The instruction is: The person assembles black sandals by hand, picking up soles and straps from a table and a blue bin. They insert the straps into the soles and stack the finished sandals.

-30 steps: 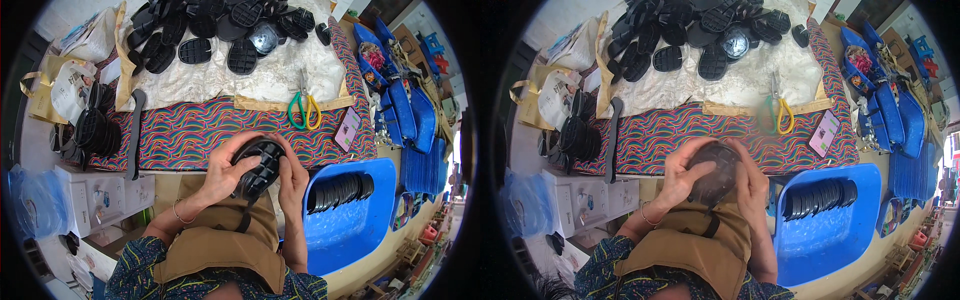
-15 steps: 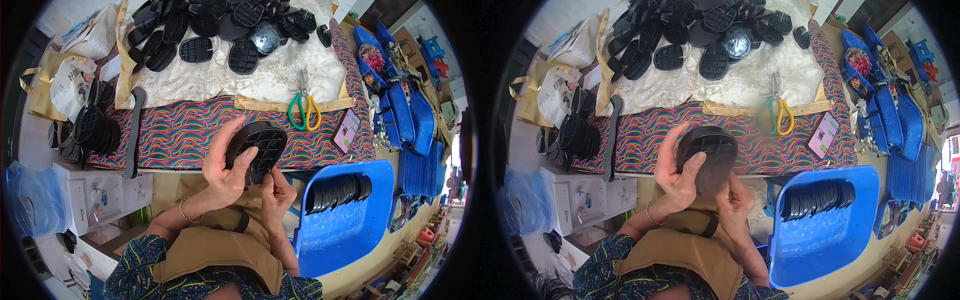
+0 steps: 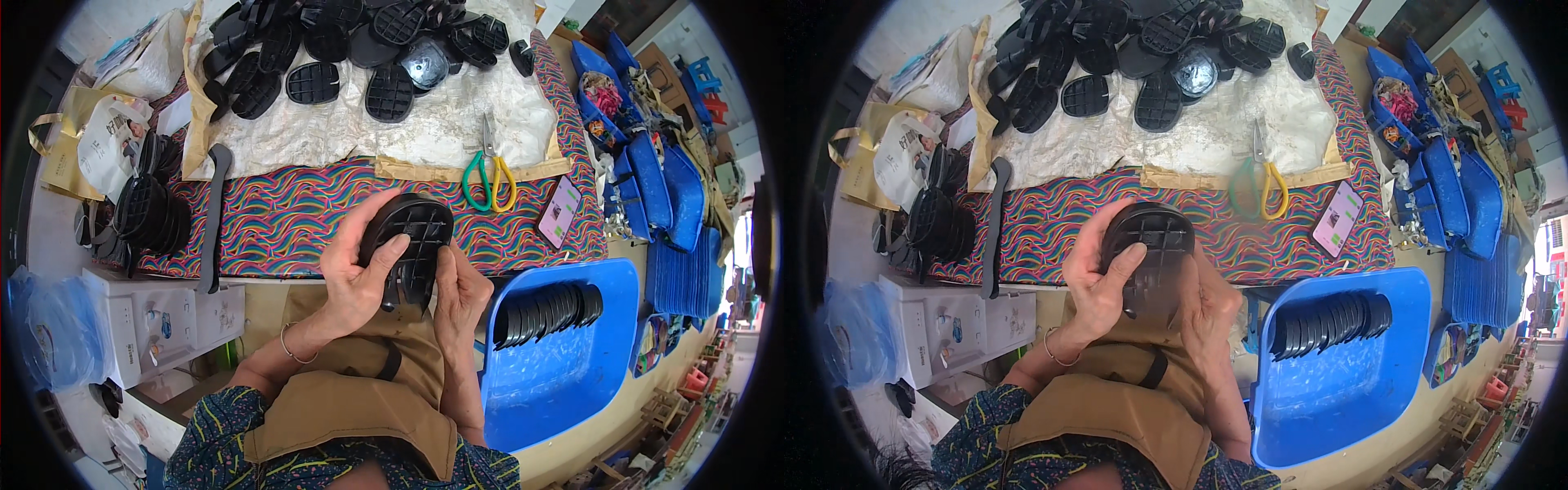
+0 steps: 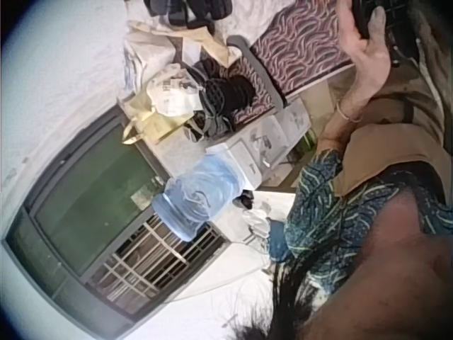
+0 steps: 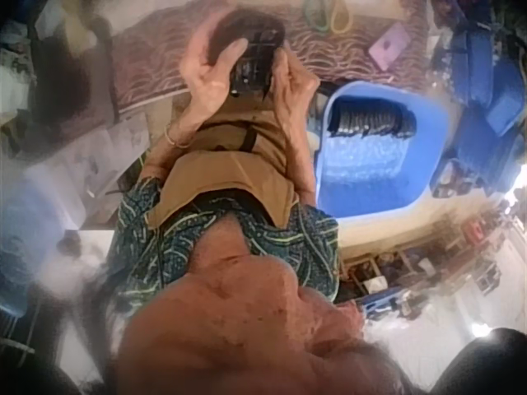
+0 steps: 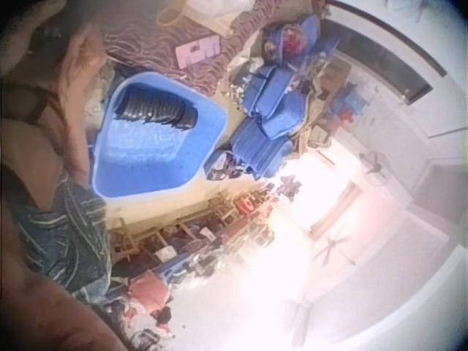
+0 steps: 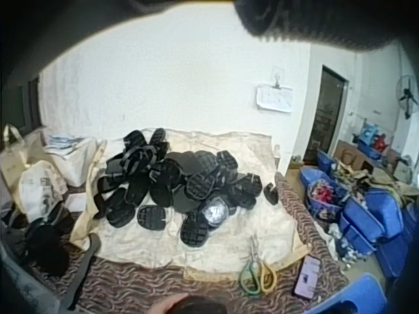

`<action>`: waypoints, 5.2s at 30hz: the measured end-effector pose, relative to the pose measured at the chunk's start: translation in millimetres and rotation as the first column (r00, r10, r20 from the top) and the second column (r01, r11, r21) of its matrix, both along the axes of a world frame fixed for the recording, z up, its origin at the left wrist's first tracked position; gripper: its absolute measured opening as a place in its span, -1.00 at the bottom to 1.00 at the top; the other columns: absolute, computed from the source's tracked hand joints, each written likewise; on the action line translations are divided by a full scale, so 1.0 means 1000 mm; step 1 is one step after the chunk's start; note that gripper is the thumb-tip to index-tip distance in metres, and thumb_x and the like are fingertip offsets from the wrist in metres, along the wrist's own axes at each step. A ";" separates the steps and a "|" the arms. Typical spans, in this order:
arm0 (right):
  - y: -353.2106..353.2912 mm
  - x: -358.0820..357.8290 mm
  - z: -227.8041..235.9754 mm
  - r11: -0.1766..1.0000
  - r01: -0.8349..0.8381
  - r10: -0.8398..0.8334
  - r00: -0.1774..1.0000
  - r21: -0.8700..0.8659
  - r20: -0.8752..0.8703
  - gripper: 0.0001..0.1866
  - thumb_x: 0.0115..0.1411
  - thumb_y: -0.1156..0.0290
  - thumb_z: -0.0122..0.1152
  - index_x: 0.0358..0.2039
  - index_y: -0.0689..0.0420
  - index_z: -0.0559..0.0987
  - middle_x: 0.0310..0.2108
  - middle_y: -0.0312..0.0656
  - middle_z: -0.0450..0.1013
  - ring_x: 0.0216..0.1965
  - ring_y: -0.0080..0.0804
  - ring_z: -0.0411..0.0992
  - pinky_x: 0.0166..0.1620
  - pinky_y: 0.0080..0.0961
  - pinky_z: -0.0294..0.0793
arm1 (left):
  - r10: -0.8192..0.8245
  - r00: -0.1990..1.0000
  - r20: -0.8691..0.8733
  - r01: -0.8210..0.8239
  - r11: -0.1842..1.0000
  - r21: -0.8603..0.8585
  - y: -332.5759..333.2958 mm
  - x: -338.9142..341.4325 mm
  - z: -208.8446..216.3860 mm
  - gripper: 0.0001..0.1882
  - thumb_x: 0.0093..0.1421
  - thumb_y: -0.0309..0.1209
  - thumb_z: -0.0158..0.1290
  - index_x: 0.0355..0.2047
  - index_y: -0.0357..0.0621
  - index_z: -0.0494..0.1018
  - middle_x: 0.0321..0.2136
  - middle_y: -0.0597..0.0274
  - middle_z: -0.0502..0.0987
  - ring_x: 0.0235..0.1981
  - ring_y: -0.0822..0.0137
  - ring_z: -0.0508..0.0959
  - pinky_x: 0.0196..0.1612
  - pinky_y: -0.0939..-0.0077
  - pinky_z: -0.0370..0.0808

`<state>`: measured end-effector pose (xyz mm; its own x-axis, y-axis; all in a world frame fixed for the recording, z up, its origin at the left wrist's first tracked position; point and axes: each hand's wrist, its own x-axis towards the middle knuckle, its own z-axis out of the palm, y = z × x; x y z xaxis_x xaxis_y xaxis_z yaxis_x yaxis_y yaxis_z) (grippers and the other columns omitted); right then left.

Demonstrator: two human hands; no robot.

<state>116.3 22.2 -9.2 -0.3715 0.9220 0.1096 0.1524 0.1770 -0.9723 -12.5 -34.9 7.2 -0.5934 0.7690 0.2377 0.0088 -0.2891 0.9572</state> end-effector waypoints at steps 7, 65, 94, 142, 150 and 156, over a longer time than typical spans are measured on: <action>0.036 0.000 0.008 0.982 -0.190 0.190 0.980 0.011 -0.050 -0.67 0.25 0.54 0.17 0.05 0.22 0.57 -0.16 -0.09 0.59 -0.21 -0.45 0.51 -0.11 -0.54 0.47 | -0.254 0.967 -0.032 0.245 0.954 -0.172 0.000 -0.019 -0.005 -0.44 0.21 -0.55 0.16 0.22 -0.27 0.28 0.03 0.14 0.47 0.06 0.38 0.47 0.13 0.48 0.41; 0.060 -0.036 -0.045 0.731 -0.512 0.412 0.858 0.452 0.306 -0.59 -0.05 0.44 0.42 -0.10 0.10 0.64 -0.35 -0.21 0.34 -0.33 -0.24 0.29 -0.22 -0.30 0.33 | -0.260 0.919 -0.296 0.166 0.937 -0.306 -0.002 -0.057 -0.062 -0.21 0.03 -0.84 -0.05 0.29 -0.22 0.04 0.19 -0.12 0.23 0.03 0.01 0.56 0.05 0.18 0.50; 0.078 -0.046 -0.044 0.822 -0.518 0.448 0.845 0.237 0.292 -0.55 -0.03 0.55 0.37 -0.04 0.23 0.62 -0.39 -0.18 0.35 -0.34 -0.29 0.34 -0.25 -0.41 0.36 | 0.145 0.602 -0.785 -0.192 0.981 0.034 0.022 -0.079 -0.083 -0.69 -0.09 -0.41 0.33 -0.28 -0.19 0.59 -0.36 0.30 0.52 -0.09 0.21 0.49 0.13 -0.07 0.22; 0.066 -0.044 -0.043 0.962 -0.252 0.244 0.966 -0.103 -0.080 -0.82 0.13 0.46 0.36 -0.39 0.16 0.48 -0.45 -0.40 0.34 -0.42 -0.65 0.26 -0.34 -0.63 0.26 | -0.044 0.415 -0.909 -0.109 0.989 -0.098 0.029 -0.056 -0.049 -0.50 -0.10 -0.62 0.19 -0.06 -0.29 0.44 -0.52 0.16 0.45 -0.51 0.20 0.53 -0.47 0.31 0.42; 0.060 -0.052 -0.047 0.924 -0.188 0.095 0.956 -0.333 -0.277 -0.85 0.19 0.49 0.22 -0.48 0.15 0.44 -0.54 -0.47 0.29 -0.43 -0.73 0.23 -0.37 -0.66 0.24 | -0.009 0.451 -0.893 -0.066 0.997 -0.044 0.036 -0.056 -0.054 -0.61 -0.08 -0.65 0.23 -0.19 -0.18 0.49 -0.55 0.17 0.51 -0.56 0.14 0.53 -0.48 0.30 0.40; 0.063 -0.054 -0.061 0.932 -0.145 0.077 0.975 -0.333 -0.209 -0.80 0.20 0.43 0.19 -0.53 0.21 0.45 -0.56 -0.43 0.26 -0.46 -0.69 0.18 -0.39 -0.61 0.20 | -0.040 0.440 -0.897 -0.077 0.994 -0.082 0.036 -0.053 -0.051 -0.68 -0.11 -0.67 0.22 -0.29 -0.15 0.56 -0.59 0.18 0.46 -0.56 0.15 0.49 -0.48 0.30 0.38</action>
<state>62.3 84.9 -70.4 -0.4773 0.8693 -0.1284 -0.0416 -0.1682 -0.9849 -65.5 0.8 -43.4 -0.1076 0.8127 0.5727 0.8824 -0.1873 0.4316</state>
